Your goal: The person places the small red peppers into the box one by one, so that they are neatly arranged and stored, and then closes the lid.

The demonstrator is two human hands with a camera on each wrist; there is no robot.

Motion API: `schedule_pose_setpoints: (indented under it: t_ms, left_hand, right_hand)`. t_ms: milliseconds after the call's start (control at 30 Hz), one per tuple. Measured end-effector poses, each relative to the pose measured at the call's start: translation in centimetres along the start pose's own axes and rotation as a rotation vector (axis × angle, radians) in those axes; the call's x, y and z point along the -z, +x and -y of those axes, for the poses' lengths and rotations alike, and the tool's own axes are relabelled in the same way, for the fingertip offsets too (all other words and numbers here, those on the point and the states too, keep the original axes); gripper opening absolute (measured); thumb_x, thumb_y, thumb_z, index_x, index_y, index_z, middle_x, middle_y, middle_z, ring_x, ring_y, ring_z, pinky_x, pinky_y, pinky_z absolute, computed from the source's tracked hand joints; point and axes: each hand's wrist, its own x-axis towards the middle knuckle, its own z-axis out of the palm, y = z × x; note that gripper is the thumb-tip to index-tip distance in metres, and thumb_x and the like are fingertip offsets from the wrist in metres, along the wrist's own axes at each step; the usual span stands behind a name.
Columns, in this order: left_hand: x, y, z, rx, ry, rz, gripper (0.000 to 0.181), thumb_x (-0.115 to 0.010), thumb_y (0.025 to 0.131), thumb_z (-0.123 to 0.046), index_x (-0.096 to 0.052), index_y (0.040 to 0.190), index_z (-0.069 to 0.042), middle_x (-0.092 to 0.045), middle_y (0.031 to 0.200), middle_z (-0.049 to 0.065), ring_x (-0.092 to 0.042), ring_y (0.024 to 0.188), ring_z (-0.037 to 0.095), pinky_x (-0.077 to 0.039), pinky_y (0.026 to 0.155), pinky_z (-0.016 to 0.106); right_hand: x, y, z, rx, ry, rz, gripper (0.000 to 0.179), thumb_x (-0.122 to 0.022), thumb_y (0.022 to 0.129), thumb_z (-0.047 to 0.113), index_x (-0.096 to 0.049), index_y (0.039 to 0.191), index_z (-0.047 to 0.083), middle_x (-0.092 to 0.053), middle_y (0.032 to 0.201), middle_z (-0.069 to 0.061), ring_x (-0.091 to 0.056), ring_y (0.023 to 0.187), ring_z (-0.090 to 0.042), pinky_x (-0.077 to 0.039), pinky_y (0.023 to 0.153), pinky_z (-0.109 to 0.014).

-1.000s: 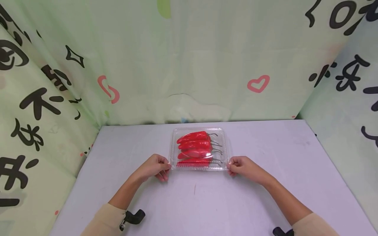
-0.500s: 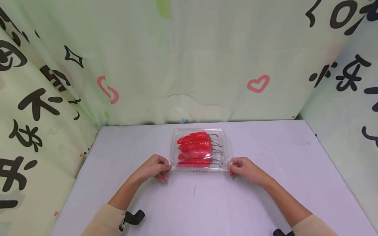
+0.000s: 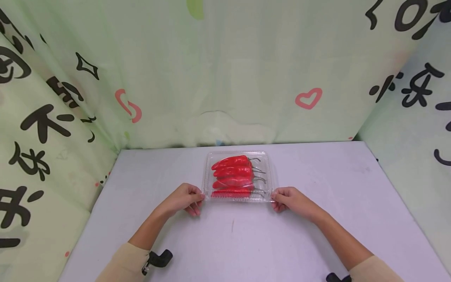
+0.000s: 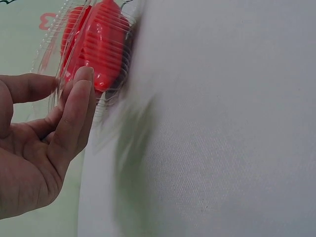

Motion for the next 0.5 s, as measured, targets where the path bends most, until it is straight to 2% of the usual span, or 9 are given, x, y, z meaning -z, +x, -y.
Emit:
schedule_pose_setpoints:
  t_ms: [500]
  left_hand:
    - [0.02, -0.34, 0.07, 0.019, 0.019, -0.011, 0.026, -0.062, 0.102, -0.013, -0.067, 0.096, 0.012, -0.063, 0.071, 0.009, -0.069, 0.053, 0.016, -0.062, 0.055, 0.029]
  right_hand:
    - [-0.02, 0.09, -0.28, -0.015, 0.026, 0.007, 0.035, -0.05, 0.109, 0.019, -0.06, 0.11, -0.014, -0.068, 0.092, -0.009, -0.067, 0.083, -0.013, -0.061, 0.08, -0.025]
